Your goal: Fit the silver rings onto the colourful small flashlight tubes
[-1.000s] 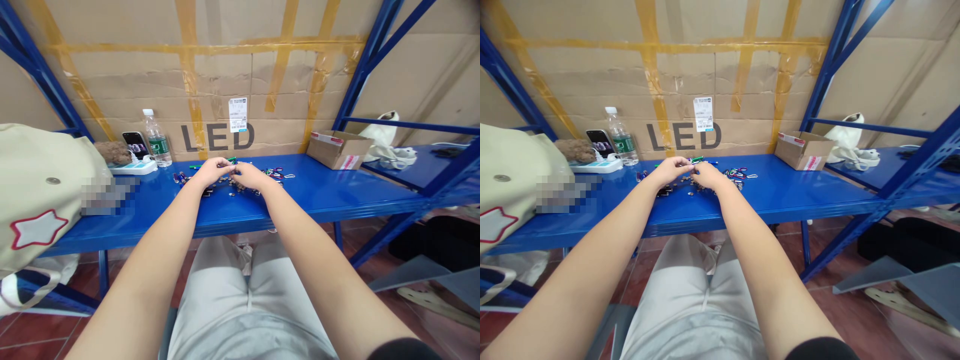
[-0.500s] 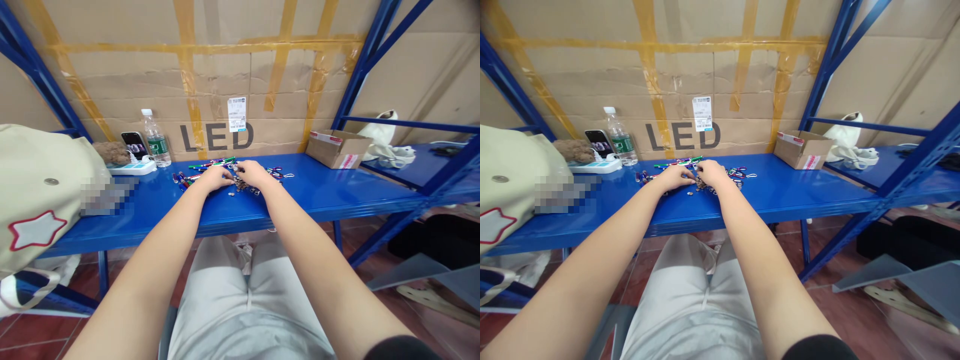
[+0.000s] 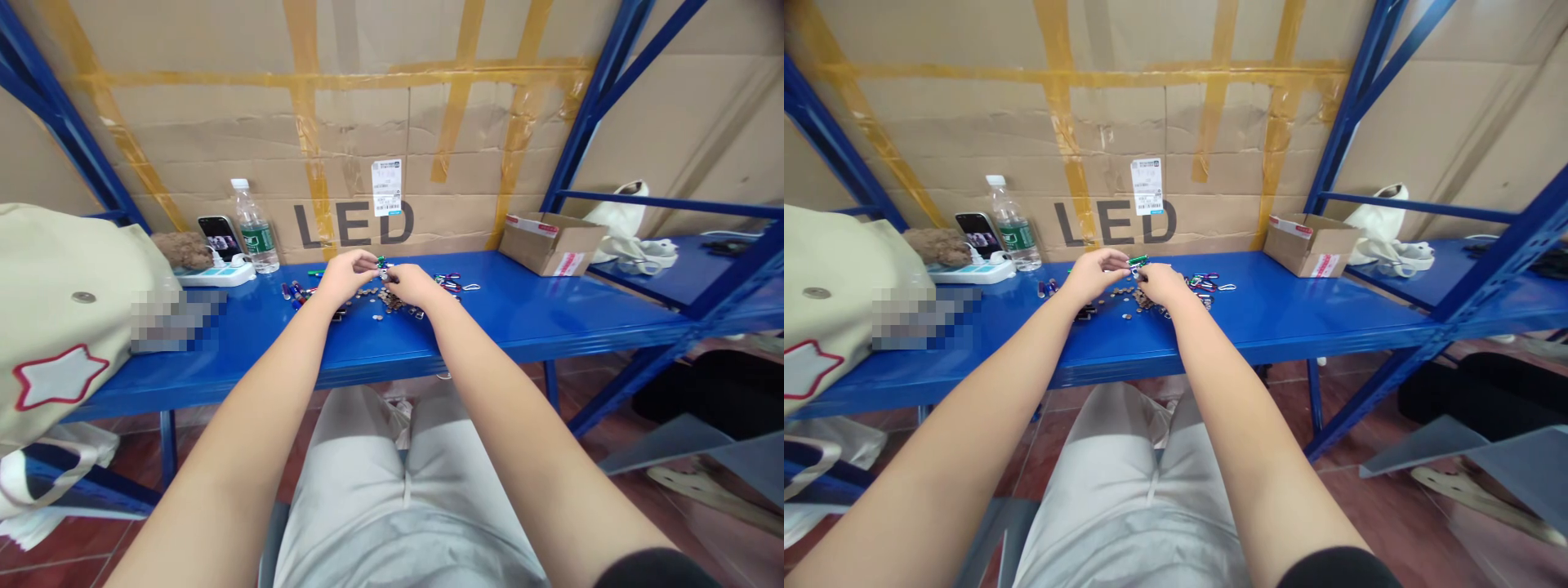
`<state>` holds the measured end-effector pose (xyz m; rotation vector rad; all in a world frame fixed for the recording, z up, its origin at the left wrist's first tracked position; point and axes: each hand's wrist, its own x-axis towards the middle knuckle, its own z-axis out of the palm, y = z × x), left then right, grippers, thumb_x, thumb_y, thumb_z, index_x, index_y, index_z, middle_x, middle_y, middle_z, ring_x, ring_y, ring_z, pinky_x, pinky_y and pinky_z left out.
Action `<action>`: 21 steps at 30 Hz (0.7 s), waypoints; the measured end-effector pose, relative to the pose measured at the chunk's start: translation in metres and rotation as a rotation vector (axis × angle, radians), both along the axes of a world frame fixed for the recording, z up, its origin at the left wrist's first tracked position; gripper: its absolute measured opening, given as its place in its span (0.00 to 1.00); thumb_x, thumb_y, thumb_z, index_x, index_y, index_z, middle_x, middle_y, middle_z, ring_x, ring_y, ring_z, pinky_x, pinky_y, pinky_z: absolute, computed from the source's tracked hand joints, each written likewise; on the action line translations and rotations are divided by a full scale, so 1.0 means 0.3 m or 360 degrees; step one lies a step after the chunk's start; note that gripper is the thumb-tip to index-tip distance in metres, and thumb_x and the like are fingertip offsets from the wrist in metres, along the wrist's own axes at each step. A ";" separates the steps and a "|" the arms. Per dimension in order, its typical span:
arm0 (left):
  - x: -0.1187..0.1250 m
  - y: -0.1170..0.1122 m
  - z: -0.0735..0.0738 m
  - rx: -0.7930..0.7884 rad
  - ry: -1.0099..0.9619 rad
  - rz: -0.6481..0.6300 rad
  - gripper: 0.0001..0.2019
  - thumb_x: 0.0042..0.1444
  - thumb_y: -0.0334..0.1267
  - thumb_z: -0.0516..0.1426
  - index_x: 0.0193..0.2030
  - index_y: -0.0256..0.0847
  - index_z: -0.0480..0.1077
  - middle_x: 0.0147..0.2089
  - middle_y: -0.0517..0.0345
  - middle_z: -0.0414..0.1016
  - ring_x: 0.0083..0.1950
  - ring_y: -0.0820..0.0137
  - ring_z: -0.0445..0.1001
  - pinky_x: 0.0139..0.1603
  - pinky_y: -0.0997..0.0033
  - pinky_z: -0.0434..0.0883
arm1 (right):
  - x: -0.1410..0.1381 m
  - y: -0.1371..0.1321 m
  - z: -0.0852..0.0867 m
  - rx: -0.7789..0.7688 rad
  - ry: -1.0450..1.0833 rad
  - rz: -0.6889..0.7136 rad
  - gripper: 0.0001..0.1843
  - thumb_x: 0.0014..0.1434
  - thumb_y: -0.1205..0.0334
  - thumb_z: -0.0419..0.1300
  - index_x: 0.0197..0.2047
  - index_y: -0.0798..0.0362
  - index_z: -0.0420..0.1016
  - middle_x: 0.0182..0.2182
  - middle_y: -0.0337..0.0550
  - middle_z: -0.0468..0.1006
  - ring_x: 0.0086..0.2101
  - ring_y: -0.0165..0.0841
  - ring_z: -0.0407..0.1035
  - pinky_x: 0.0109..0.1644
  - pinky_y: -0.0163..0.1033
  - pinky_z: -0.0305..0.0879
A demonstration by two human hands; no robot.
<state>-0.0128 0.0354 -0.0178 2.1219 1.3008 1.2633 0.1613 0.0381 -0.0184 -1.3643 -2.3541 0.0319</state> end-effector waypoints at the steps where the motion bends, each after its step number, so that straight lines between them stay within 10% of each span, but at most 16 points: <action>1: 0.003 -0.002 0.002 0.0032 -0.0017 -0.0046 0.12 0.50 0.31 0.62 0.43 0.35 0.73 0.41 0.49 0.80 0.45 0.64 0.78 0.50 0.62 0.74 | -0.001 0.001 -0.001 -0.0002 0.0008 0.0008 0.11 0.62 0.63 0.54 0.42 0.51 0.77 0.45 0.47 0.80 0.44 0.37 0.72 0.46 0.35 0.61; 21: 0.001 -0.004 0.000 0.0248 0.0376 -0.0123 0.20 0.47 0.32 0.62 0.49 0.39 0.73 0.48 0.54 0.78 0.48 0.64 0.77 0.51 0.66 0.72 | -0.001 0.006 0.000 -0.0007 -0.0051 0.0057 0.10 0.61 0.61 0.55 0.39 0.52 0.78 0.44 0.48 0.80 0.42 0.37 0.72 0.42 0.34 0.62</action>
